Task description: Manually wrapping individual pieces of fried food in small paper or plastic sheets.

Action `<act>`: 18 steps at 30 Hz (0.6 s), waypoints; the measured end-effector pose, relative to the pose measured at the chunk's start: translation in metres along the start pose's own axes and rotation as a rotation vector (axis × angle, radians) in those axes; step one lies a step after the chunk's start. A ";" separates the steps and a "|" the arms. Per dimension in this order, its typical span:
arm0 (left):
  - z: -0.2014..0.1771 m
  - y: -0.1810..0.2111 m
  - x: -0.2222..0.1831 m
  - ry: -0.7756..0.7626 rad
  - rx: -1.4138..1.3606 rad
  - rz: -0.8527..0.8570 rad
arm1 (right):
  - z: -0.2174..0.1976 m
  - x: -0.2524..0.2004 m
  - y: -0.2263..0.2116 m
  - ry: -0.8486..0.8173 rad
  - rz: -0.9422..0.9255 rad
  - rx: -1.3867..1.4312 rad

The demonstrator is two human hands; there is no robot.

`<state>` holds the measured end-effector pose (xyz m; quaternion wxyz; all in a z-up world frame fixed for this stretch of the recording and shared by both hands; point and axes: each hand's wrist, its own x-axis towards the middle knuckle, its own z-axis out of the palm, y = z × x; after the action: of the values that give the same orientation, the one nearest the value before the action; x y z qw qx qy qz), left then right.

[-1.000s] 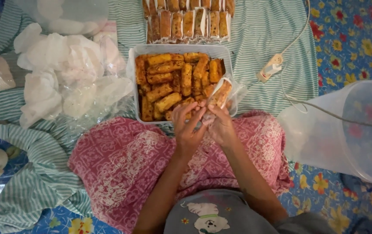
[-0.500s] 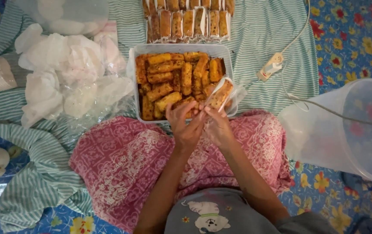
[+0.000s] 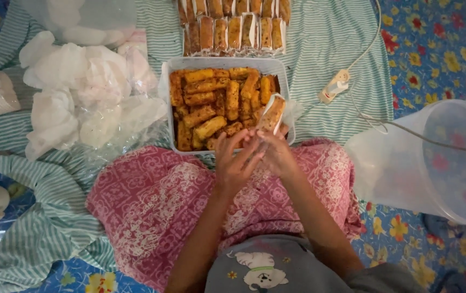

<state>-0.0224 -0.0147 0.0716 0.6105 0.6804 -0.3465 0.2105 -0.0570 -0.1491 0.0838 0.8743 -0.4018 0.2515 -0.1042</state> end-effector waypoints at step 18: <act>-0.057 -0.037 0.014 -0.500 -0.774 -0.904 | -0.069 -0.018 -0.040 -0.667 0.347 -0.894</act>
<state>0.0221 0.0389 0.0656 0.7410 0.5183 -0.2083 -0.3727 -0.1077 -0.2131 0.0829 0.6561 -0.6959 0.0443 0.2887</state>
